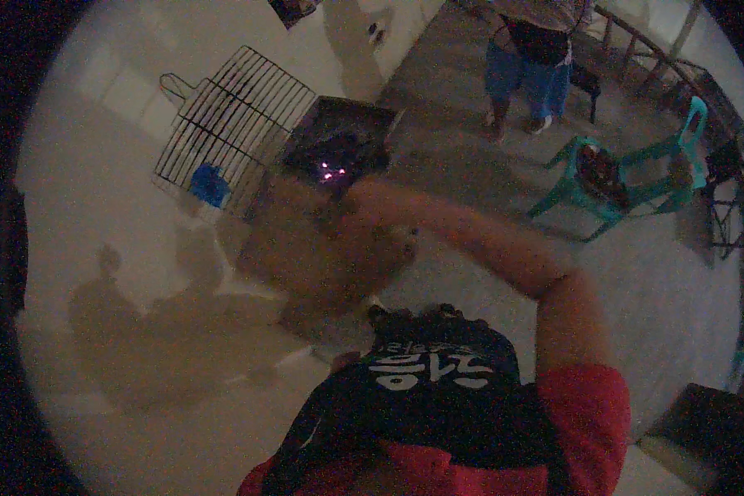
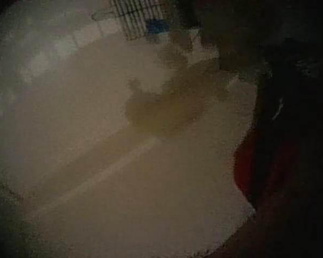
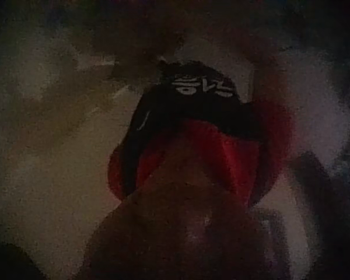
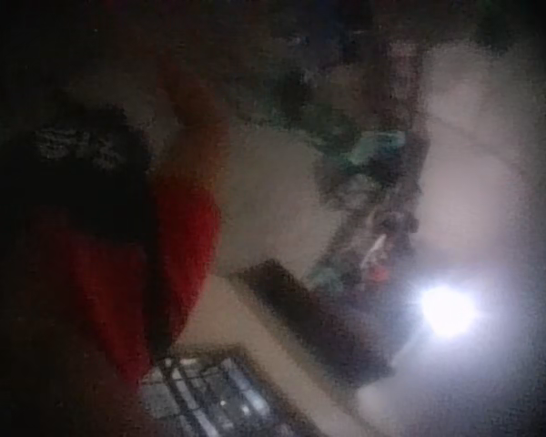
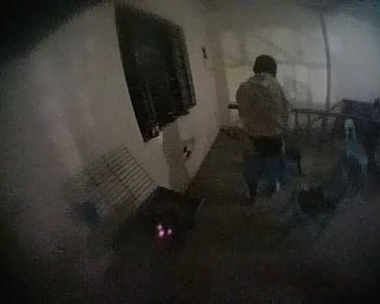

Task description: The person fans a charcoal grill by hand with a piece of cardboard to keep the embers hot while turning a piece of coal over with their other hand.

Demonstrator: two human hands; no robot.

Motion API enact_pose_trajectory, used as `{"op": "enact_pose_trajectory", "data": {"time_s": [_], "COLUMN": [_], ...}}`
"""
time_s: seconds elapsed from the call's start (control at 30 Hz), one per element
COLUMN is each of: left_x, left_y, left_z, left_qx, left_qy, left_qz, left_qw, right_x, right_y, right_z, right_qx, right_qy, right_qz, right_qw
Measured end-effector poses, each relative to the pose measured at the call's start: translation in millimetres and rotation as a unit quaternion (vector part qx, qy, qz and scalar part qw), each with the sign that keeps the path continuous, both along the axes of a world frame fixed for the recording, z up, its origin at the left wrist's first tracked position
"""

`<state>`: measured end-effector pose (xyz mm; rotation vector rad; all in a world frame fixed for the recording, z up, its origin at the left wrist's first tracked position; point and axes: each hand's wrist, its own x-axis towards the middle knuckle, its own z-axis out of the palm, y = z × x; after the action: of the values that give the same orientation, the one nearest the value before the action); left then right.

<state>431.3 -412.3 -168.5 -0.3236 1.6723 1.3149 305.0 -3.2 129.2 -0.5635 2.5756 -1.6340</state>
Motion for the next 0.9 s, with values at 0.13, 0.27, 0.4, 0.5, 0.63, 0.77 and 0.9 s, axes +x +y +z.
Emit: {"op": "enact_pose_trajectory", "data": {"time_s": [0.13,0.27,0.4,0.5,0.63,0.77,0.9], "left_x": [-19,-30,6,11,-10,-30,-2], "left_y": [19,32,8,11,9,32,-3], "left_z": [17,21,9,3,13,31,-3], "left_qx": [-0.007,0.034,-0.091,-0.096,-0.040,-0.042,-0.078], "left_qy": [-0.015,-0.049,0.240,0.059,0.025,0.046,0.067], "left_qz": [0.152,0.153,-0.274,-0.079,0.051,0.107,-0.091], "left_qw": [0.988,0.986,0.927,0.990,0.998,0.992,0.991], "right_x": [-39,-42,-21,-1,-39,-38,-28], "right_y": [134,176,11,-17,135,179,39], "right_z": [36,17,-7,42,39,49,13], "right_qx": [0.276,0.369,0.187,0.163,0.167,0.394,0.172], "right_qy": [-0.098,0.014,-0.004,-0.080,0.012,0.040,0.046], "right_qz": [-0.400,-0.380,-0.058,0.078,-0.272,-0.434,-0.080], "right_qw": [0.868,0.848,0.981,0.980,0.948,0.809,0.981]}}
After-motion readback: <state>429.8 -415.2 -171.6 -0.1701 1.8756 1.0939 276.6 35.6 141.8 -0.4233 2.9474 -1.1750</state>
